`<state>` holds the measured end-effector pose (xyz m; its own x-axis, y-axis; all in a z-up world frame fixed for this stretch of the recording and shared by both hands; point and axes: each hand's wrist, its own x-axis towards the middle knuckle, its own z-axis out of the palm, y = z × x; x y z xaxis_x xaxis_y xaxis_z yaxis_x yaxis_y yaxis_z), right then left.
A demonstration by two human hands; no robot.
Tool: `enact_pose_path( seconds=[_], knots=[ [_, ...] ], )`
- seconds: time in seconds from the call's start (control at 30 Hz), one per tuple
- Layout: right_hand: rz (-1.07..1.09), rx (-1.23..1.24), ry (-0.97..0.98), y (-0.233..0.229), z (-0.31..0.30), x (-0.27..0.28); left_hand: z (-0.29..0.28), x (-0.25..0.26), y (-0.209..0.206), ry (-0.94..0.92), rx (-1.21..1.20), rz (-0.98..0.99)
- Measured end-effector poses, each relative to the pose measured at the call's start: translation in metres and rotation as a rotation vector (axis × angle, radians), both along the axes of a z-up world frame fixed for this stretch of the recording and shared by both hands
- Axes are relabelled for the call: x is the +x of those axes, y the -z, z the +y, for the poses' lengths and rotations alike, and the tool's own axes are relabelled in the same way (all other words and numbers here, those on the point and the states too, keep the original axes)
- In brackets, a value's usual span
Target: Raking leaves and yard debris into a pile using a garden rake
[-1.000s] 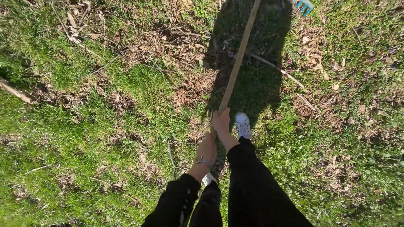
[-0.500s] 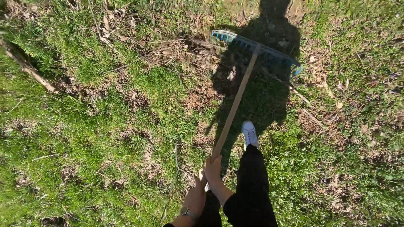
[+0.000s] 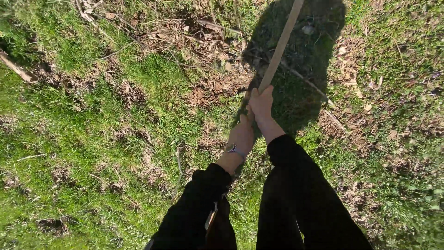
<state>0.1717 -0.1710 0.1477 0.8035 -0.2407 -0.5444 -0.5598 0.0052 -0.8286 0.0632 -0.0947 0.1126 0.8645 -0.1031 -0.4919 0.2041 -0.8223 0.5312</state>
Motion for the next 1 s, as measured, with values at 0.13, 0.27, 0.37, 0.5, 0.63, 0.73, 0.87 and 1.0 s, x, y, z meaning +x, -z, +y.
enact_pose_path(
  seconds=[0.13, 0.27, 0.37, 0.5, 0.63, 0.73, 0.87, 1.0],
  knots=[
    [0.084, 0.060, -0.024, 0.003, -0.029, 0.041, -0.031, 0.045, -0.012, -0.049, 0.190, 0.108],
    [0.234, 0.364, 0.139, 0.020, -0.036, -0.001, -0.053, 0.039, 0.174, -0.163, 0.048, 0.338],
    [0.344, 0.816, 0.344, 0.064, -0.038, -0.090, -0.046, -0.069, -0.061, -0.324, 0.051, 0.486],
    [0.279, 0.322, 0.049, 0.011, -0.042, -0.162, -0.044, -0.215, 0.004, -0.388, 0.135, 0.270],
    [0.342, 0.137, -0.118, -0.049, -0.067, -0.167, -0.058, -0.238, -0.026, -0.289, 0.235, 0.370],
    [0.222, 0.376, 0.046, -0.066, -0.098, -0.115, -0.087, -0.164, -0.052, -0.228, 0.121, 0.432],
    [-0.042, 0.597, 0.221, -0.069, -0.155, 0.002, -0.160, -0.006, -0.108, -0.258, 0.003, -0.135],
    [-0.108, 0.578, 0.163, -0.064, -0.224, 0.124, -0.221, 0.133, -0.127, -0.127, 0.010, 0.099]
  ],
)
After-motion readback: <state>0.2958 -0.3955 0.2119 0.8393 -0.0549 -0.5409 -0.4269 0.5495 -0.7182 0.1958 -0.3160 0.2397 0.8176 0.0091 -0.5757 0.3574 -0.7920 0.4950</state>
